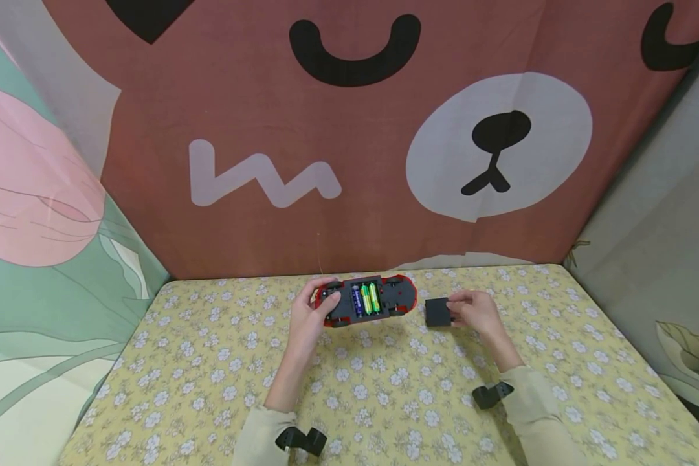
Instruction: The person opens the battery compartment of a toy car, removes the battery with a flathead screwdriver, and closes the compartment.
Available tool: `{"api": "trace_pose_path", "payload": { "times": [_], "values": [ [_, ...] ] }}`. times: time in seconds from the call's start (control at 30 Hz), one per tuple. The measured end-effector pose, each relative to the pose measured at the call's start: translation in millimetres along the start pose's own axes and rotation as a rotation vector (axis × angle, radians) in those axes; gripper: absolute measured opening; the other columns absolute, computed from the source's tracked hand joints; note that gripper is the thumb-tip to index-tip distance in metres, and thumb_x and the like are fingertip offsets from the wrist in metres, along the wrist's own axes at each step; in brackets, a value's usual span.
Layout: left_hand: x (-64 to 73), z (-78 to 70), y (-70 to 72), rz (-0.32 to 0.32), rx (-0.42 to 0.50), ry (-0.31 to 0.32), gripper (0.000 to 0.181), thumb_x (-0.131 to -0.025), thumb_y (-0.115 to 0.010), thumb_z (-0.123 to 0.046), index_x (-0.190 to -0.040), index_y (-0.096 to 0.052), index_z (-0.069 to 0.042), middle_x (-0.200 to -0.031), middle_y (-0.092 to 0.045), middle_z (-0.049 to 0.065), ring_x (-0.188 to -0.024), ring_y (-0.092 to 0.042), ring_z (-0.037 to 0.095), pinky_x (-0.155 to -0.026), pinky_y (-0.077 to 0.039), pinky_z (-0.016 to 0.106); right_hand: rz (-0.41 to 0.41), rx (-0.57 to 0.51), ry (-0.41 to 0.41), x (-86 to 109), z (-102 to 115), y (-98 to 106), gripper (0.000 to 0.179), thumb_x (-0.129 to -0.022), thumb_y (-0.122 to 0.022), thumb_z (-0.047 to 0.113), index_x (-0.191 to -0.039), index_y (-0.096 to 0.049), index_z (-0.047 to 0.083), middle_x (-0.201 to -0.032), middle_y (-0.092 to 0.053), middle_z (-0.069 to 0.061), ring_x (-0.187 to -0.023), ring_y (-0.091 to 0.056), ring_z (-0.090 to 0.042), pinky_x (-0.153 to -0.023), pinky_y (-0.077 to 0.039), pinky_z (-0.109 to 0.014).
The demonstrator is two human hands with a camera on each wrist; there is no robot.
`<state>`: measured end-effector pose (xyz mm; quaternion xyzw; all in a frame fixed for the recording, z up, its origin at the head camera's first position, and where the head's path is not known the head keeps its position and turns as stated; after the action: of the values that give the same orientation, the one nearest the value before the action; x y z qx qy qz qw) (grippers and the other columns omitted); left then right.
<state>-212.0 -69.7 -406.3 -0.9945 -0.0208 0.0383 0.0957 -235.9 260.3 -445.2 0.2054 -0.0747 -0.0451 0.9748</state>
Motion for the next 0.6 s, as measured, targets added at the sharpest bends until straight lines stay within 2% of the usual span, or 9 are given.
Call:
{"api": "trace_pose_path", "payload": {
  "times": [0.1, 0.33, 0.6],
  "values": [
    [0.0, 0.0, 0.3, 0.003, -0.002, -0.001, 0.035, -0.099, -0.067, -0.005, -0.133, -0.063, -0.002, -0.137, -0.057, 0.02, -0.106, -0.068, 0.028, -0.078, -0.061, 0.031, -0.003, 0.005, -0.001, 0.1, 0.3, -0.2, 0.027, -0.102, -0.061, 0.003, -0.123, -0.062, -0.015, -0.115, -0.065, -0.032, -0.092, -0.07, -0.031, -0.072, -0.062, -0.034],
    [0.3, -0.1, 0.2, 0.003, -0.005, -0.007, 0.037, -0.098, -0.067, -0.004, -0.134, -0.062, 0.001, -0.137, -0.058, 0.02, -0.106, -0.068, 0.028, -0.077, -0.061, 0.031, -0.006, -0.001, -0.01, -1.8, -2.5, -1.1, 0.026, -0.101, -0.06, -0.001, -0.122, -0.062, -0.017, -0.113, -0.065, -0.033, -0.083, -0.071, -0.022, -0.068, -0.062, -0.032],
    [1.0, 0.4, -0.2, -0.004, -0.026, -0.008, 0.037, -0.099, -0.067, -0.006, -0.135, -0.062, 0.001, -0.135, -0.058, 0.019, -0.105, -0.068, 0.027, -0.078, -0.061, 0.033, 0.005, 0.011, -0.019, -3.4, -6.7, -0.5, 0.028, -0.102, -0.06, 0.0, -0.124, -0.061, -0.018, -0.11, -0.066, -0.033, -0.082, -0.072, -0.025, -0.067, -0.062, -0.033]
  ]
}}
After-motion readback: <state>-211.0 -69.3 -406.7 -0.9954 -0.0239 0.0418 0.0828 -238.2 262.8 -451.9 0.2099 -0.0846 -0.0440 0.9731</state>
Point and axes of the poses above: each hand's wrist, its own x-axis away from the middle knuckle, its own y-axis out of the back of the hand, z = x × y, the point moved 4 cm from there along -x, towards the middle knuckle
